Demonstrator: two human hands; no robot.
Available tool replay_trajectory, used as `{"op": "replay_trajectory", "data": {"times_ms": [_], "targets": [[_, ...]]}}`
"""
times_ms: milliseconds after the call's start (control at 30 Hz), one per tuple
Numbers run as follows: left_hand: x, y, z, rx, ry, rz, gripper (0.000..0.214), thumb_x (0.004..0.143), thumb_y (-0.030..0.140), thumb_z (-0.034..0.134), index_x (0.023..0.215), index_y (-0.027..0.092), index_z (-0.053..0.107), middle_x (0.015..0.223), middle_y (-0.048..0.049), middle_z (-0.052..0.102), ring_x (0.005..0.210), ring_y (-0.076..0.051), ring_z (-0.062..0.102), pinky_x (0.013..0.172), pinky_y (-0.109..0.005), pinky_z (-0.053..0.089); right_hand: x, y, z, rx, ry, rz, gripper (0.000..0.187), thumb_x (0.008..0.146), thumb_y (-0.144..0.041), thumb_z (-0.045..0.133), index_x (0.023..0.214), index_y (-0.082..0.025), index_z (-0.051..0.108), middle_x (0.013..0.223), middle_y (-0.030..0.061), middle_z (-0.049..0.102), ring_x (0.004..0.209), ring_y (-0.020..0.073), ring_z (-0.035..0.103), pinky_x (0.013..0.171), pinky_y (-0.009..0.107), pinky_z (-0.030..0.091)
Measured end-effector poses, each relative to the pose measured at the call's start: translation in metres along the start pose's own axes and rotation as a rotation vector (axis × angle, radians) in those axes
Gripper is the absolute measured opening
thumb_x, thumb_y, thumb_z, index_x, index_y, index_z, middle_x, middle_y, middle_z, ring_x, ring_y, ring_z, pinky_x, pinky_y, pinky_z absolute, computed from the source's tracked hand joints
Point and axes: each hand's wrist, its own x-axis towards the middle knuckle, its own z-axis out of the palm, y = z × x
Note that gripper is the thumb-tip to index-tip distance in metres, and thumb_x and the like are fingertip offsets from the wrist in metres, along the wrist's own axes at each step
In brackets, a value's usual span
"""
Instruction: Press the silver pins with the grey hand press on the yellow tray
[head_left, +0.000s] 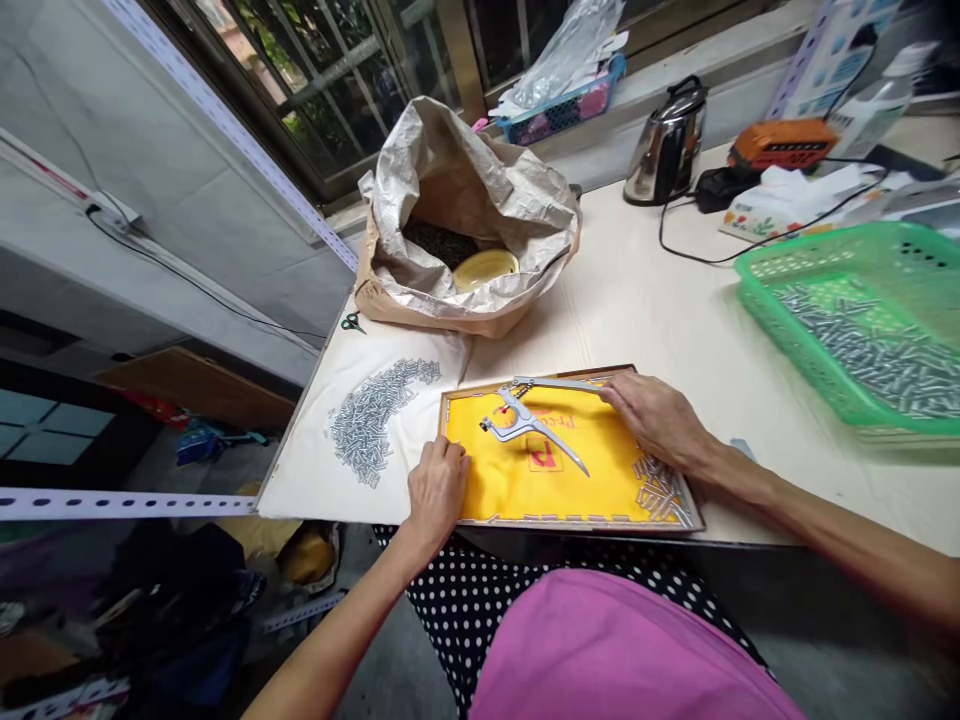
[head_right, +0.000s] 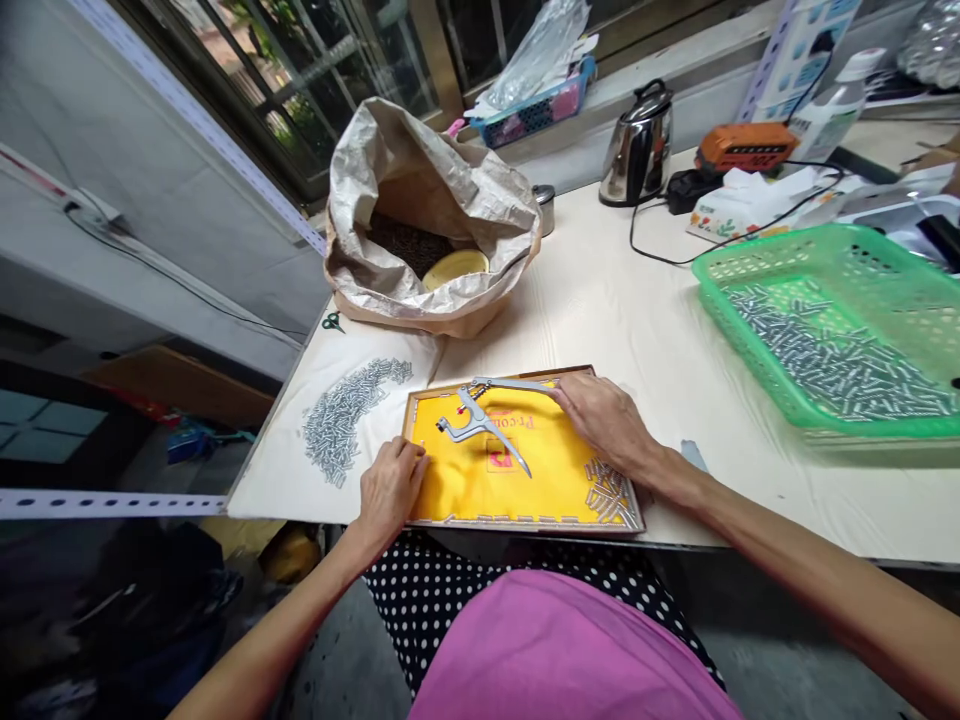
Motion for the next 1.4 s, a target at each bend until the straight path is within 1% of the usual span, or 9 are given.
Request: {"op": "replay_trajectory", "data": {"times_ms": [100,300,433,700,833,933,1067,1233,1400], "targets": [[0.01,-0.022,-0.005,-0.052,0.129,-0.093,0.025,0.098,0.028,0.052,0.12,0.021,0.064,0.111,-0.01,0.064,0.103,-0.025,0.061,0.074,-0.032,0.05,-0.005,0.007,0.003,0.078,-0.028,-0.011,0.047,0.105,-0.043,0.023,0.086,-0.021,0.06,0.083,0.0106,0.066,0.076,0.0238,0.059,0.072,0.037,0.044],[0.062,-0.091,0.002,-0.13,0.215,-0.379,0.026,0.097,0.025,0.047,0.103,0.018,0.072,0.104,-0.0104,0.066,0.1,-0.026,0.06,0.081,-0.035,0.046,-0.008,0.006,0.019,0.18,-0.139,-0.103,0.044,0.105,-0.044,0.026,0.082,-0.023,0.057,0.082,0.0081,0.066,0.079,0.0238,0.062,0.077,0.038,0.046],[0.091,-0.117,0.015,-0.142,0.141,-0.283,0.028,0.096,0.024,0.047,0.105,0.018,0.072,0.105,-0.0104,0.065,0.102,-0.025,0.058,0.083,-0.033,0.045,-0.001,0.002,0.025,0.227,-0.195,-0.093,0.041,0.104,-0.043,0.03,0.082,-0.023,0.058,0.081,0.006,0.066,0.076,0.0219,0.062,0.075,0.036,0.047],[0.119,-0.122,0.026,-0.081,-0.013,-0.102,0.022,0.095,0.02,0.049,0.095,0.016,0.071,0.105,-0.0117,0.065,0.103,-0.025,0.057,0.084,-0.033,0.044,0.001,0.0,0.027,0.101,-0.21,-0.146,0.04,0.105,-0.04,0.033,0.09,-0.021,0.065,0.088,0.0078,0.068,0.085,0.0237,0.061,0.08,0.037,0.043],[0.114,-0.113,0.015,-0.197,0.055,-0.114,0.02,0.092,0.019,0.051,0.092,0.015,0.07,0.102,-0.0117,0.068,0.096,-0.024,0.062,0.085,-0.034,0.047,0.002,-0.001,0.029,0.014,-0.218,-0.173,0.033,0.104,-0.037,0.038,0.095,-0.02,0.065,0.086,0.0065,0.065,0.084,0.0229,0.058,0.08,0.036,0.038],[0.095,-0.088,0.001,-0.503,0.128,-0.153,0.017,0.088,0.028,0.059,0.09,0.017,0.072,0.091,-0.0068,0.073,0.081,-0.02,0.065,0.079,-0.032,0.051,0.008,-0.008,0.025,-0.094,-0.218,-0.201,0.026,0.103,-0.028,0.04,0.104,-0.021,0.065,0.087,0.0068,0.064,0.085,0.0236,0.055,0.08,0.038,0.034],[0.055,-0.041,-0.01,-0.89,0.016,-0.158,0.023,0.082,0.04,0.066,0.086,0.019,0.075,0.084,-0.0046,0.075,0.073,-0.019,0.067,0.066,-0.029,0.054,0.016,-0.035,0.01,-0.203,-0.145,-0.194,0.023,0.1,-0.03,0.046,0.107,-0.02,0.066,0.108,0.0133,0.065,0.097,0.0284,0.051,0.082,0.041,0.031],[0.024,-0.004,-0.002,-1.02,-0.098,-0.185,0.023,0.078,0.039,0.068,0.082,0.018,0.077,0.083,-0.0056,0.077,0.076,-0.02,0.07,0.07,-0.03,0.056,0.004,-0.071,0.007,-0.041,-0.287,-0.279,0.023,0.099,-0.039,0.053,0.093,-0.019,0.064,0.094,0.008,0.066,0.088,0.0232,0.052,0.079,0.037,0.032],[0.016,0.005,0.013,-0.995,-0.076,-0.192,0.024,0.078,0.04,0.068,0.08,0.018,0.076,0.081,-0.0054,0.077,0.075,-0.02,0.071,0.071,-0.031,0.056,-0.015,-0.076,0.025,-0.03,-0.355,-0.275,0.02,0.101,-0.014,0.042,0.097,-0.02,0.061,0.091,0.005,0.063,0.082,0.0207,0.053,0.079,0.037,0.035]]}}
